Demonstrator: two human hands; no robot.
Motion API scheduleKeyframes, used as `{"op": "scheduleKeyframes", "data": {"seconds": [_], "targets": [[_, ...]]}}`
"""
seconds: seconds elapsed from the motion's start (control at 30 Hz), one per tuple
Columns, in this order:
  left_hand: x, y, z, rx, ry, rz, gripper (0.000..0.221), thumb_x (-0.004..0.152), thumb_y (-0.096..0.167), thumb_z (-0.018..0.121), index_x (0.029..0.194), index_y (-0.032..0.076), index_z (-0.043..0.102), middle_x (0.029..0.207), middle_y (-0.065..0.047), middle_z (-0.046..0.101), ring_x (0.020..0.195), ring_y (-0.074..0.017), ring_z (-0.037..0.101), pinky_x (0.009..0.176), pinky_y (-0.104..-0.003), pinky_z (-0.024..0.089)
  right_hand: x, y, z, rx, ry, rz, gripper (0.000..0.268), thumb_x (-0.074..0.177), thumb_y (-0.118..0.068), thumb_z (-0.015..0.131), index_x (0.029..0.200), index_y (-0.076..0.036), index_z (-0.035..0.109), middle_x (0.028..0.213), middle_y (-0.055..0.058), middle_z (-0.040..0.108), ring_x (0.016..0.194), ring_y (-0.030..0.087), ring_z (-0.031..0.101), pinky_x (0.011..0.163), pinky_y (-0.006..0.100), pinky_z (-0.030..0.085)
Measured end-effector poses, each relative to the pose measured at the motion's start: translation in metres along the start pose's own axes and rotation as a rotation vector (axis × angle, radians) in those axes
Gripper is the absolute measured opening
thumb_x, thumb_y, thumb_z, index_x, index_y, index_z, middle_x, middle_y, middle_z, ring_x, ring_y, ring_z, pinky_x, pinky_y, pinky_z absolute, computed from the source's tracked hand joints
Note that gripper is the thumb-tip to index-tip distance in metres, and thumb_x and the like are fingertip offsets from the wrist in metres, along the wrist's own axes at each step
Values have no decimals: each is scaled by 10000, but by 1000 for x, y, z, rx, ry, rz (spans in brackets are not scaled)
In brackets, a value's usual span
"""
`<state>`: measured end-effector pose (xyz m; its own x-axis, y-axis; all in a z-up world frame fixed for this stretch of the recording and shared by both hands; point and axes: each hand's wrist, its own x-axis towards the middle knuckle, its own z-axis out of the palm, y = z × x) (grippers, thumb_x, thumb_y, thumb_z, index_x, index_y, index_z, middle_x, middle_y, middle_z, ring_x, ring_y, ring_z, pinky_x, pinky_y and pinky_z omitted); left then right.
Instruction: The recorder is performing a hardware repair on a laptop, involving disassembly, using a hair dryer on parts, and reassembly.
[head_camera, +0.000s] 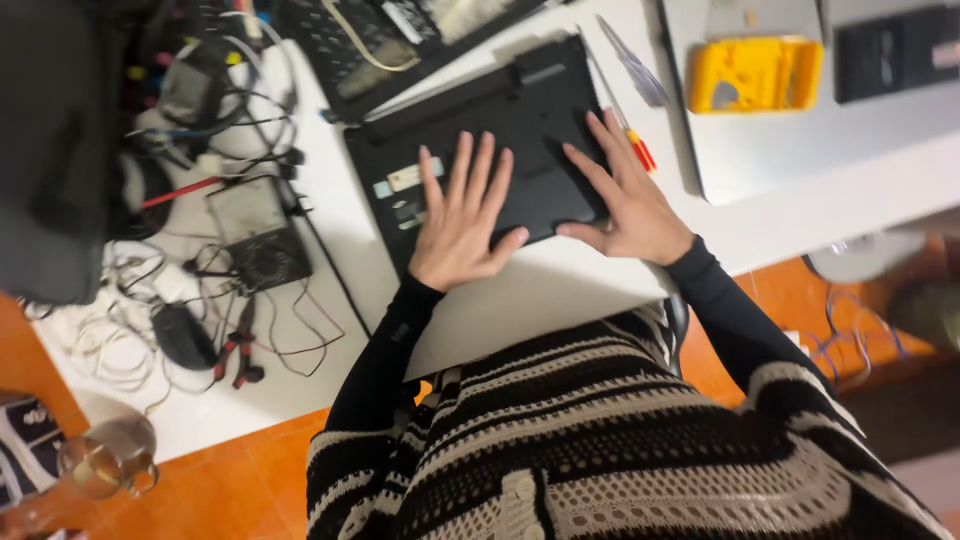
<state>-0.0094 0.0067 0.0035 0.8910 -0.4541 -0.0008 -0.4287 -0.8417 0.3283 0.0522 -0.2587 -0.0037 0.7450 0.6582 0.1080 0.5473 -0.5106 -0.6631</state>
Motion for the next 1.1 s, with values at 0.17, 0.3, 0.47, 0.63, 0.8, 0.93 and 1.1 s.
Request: {"op": "scheduleKeyframes", "data": {"seconds": [0.17,0.3,0.47,0.63,0.8,0.93,1.1], "targets": [[8,5,-4,43,52,-88,911,984,630,556,1607,12,309,1686,-186,241,1564,-421,140,1175,-771,2,-24,2,8,-68,264,63,729,934,-282,811,1527,4,497,1626,225,421,1537,406,385,1257,516,348],[10,6,1,27,0,-75,902,998,632,564,1628,40,305,1711,-84,279,1600,-283,204,1244,-727,14,-39,-2,13,-106,357,203,617,1003,-242,783,1503,28,542,1452,174,587,1297,347,526,1142,446,445],[11,6,0,-74,82,-109,1023,976,629,595,1601,-101,245,1698,-239,216,1602,-343,170,1295,-620,51,-37,-7,13,-84,393,231,523,973,-231,793,1402,27,643,1235,124,648,1120,300,525,1009,414,466],[15,7,-2,-50,45,-141,1036,940,626,624,1590,-91,255,1689,-223,237,1591,-324,174,1279,-624,44,-37,-4,16,-127,375,208,572,943,-246,821,1405,38,638,1225,127,640,1108,301,507,1007,416,455],[12,6,3,-43,23,-134,1044,948,646,629,1595,-81,251,1690,-223,237,1591,-331,168,1277,-633,37,-39,-6,16,-113,310,232,602,928,-266,837,1426,19,657,1193,144,612,1029,288,482,939,393,442],[5,-2,24,-19,111,-88,1002,949,656,656,1577,-61,345,1675,-176,295,1583,-324,200,1271,-666,64,-37,-4,14,-101,334,200,607,924,-278,831,1422,17,647,1226,136,611,1066,282,497,979,402,435],[0,0,31,-13,130,-59,948,960,642,691,1554,-49,429,1655,-138,363,1577,-316,234,1264,-691,94,-41,-2,18,-84,336,227,645,919,-338,843,1429,-1,637,1201,138,589,1090,293,508,998,412,428]]}}
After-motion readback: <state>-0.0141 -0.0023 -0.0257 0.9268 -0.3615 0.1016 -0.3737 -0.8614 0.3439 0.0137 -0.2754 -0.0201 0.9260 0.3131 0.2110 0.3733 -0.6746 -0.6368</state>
